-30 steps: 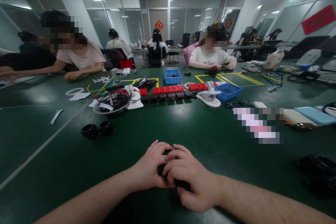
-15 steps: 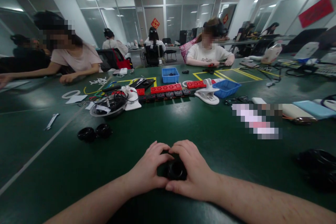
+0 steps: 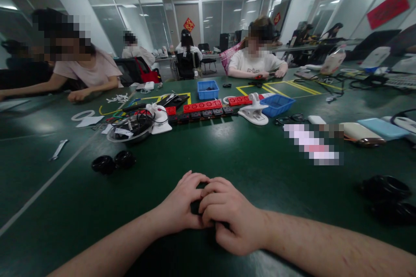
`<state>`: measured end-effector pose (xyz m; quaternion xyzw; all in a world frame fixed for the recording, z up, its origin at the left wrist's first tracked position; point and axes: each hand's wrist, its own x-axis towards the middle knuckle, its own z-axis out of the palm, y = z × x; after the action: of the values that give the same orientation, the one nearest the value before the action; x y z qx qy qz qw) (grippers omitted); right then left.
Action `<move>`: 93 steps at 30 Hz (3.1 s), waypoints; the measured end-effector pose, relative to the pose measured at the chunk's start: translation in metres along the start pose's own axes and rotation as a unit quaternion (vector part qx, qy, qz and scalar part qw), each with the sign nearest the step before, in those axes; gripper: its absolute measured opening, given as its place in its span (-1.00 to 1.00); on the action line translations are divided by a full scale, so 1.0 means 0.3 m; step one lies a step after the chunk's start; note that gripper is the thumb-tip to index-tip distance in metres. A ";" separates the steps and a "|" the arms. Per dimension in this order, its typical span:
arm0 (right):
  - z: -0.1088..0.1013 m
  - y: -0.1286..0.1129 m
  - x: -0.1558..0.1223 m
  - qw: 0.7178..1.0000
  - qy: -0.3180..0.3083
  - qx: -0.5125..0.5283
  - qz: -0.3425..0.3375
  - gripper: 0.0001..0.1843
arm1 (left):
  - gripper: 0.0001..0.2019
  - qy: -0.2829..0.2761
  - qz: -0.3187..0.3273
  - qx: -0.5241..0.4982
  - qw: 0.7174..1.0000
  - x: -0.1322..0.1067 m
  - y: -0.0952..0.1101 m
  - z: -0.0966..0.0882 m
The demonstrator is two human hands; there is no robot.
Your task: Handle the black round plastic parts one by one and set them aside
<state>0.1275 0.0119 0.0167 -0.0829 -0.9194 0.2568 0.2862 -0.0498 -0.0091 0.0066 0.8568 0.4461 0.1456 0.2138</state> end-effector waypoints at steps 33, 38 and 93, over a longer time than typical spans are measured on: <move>0.015 -0.031 -0.020 0.999 0.020 -0.039 0.006 -0.84 | -0.73 0.007 0.007 0.009 1.000 -0.013 0.029 0.010; 0.001 -0.045 -0.028 0.997 0.025 -0.068 0.016 -0.75 | -0.60 0.008 -0.002 0.002 1.000 -0.012 0.019 0.013; 0.004 -0.034 -0.019 0.999 0.025 -0.024 0.033 -0.78 | -0.78 0.019 0.038 0.005 0.999 -0.025 0.023 -0.001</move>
<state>0.1313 0.0010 0.0184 -0.1265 -0.9147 0.2416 0.2982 -0.0492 -0.0189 0.0098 0.8713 0.4175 0.1677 0.1958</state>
